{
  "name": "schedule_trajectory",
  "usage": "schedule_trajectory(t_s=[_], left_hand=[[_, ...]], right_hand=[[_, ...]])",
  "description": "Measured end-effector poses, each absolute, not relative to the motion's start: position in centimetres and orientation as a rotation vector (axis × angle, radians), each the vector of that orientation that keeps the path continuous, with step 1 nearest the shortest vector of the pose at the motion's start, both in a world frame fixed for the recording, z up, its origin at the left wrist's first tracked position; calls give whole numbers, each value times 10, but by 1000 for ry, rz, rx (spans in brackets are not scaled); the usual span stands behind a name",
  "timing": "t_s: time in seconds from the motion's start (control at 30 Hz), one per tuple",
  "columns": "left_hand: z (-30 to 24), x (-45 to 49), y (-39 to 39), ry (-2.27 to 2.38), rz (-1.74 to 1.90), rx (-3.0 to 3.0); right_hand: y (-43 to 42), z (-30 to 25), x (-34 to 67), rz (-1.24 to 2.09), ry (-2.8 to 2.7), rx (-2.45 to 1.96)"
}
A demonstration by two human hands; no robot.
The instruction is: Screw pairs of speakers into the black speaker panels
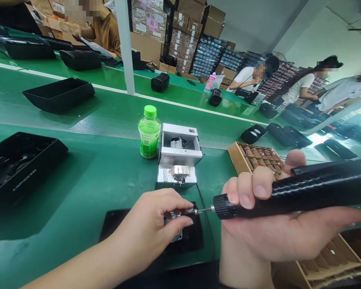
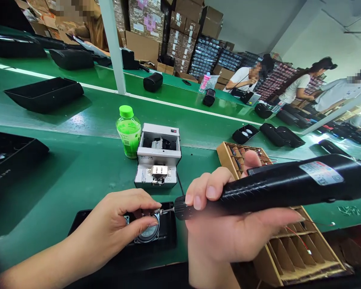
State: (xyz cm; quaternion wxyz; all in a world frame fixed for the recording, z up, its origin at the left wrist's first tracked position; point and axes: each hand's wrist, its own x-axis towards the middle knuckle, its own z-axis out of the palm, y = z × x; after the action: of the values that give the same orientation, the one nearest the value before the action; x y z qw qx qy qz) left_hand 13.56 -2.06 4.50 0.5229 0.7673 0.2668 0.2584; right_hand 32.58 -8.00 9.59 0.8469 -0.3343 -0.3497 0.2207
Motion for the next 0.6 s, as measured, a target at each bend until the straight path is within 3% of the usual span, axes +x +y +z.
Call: schedule_trajectory(t_s=[0.6], left_hand=[[35, 128, -36, 824, 612, 1676]], right_hand=[[-94, 111, 296, 525, -721, -827]])
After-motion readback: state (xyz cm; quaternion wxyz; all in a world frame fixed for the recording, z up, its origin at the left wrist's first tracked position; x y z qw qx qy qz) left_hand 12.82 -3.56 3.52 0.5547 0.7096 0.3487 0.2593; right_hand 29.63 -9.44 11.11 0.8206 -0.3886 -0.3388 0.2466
